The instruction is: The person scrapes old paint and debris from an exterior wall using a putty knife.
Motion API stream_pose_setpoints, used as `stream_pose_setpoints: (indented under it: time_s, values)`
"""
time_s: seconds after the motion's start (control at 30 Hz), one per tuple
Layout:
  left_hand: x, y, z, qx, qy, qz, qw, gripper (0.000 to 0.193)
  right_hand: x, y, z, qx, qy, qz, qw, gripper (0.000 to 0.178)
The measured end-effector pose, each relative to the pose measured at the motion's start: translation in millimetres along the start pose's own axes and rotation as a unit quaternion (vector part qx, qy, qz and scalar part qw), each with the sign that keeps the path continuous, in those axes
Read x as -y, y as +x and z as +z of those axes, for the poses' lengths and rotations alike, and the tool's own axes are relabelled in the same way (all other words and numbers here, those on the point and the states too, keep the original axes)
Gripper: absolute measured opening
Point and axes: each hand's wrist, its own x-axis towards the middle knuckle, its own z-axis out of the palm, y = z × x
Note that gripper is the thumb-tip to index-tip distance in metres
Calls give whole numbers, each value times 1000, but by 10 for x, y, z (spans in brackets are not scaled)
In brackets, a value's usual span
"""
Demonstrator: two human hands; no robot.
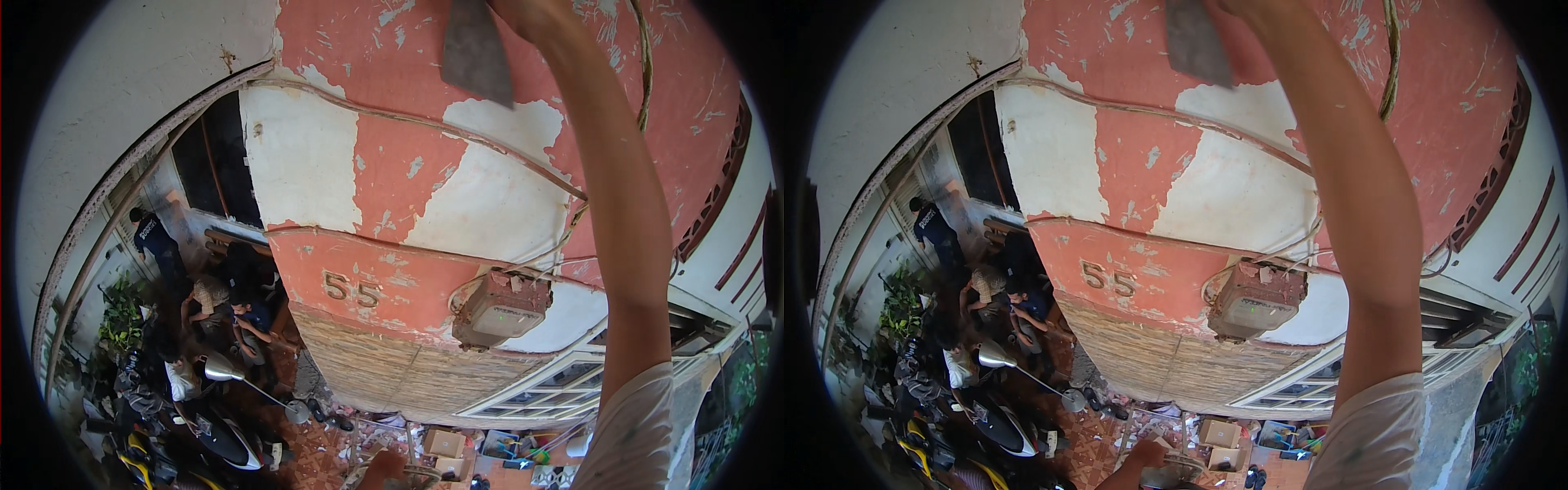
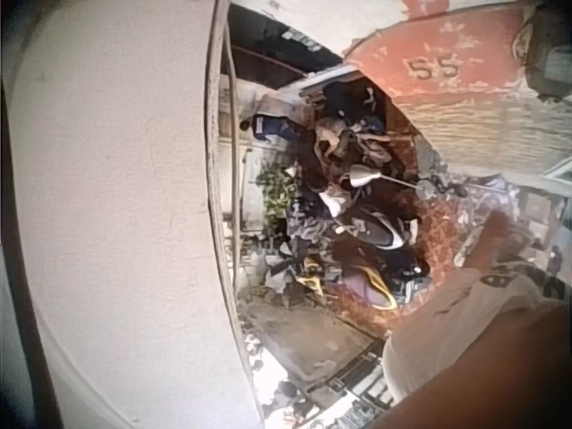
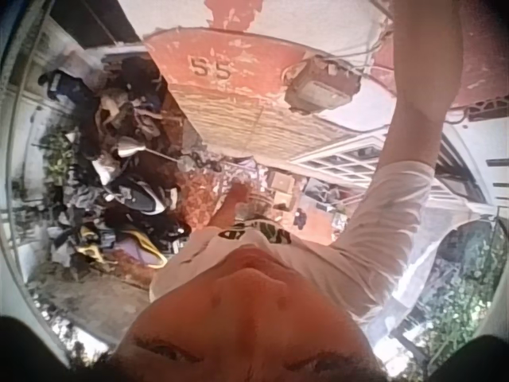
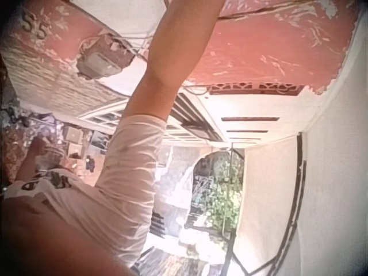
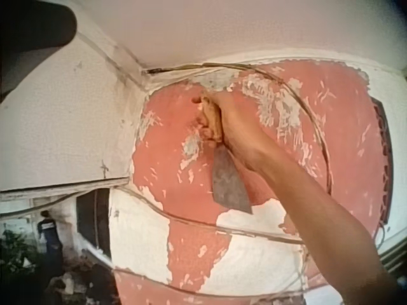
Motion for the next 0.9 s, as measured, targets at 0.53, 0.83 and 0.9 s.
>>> stream_pose_setpoints:
  time_s: [0.53,0.83,0.9]
  values:
    - [-39,-27,-56,2,7,1,1000,42,-193,-23,196,27,-208,-81,975,44]
    - [12,-36,24,-13,-10,23,1000,41,-290,26,194,-10,-192,-124,973,49]
    - [27,-2,40,-23,-12,23,999,43,-331,51,223,-4,-209,-145,967,49]
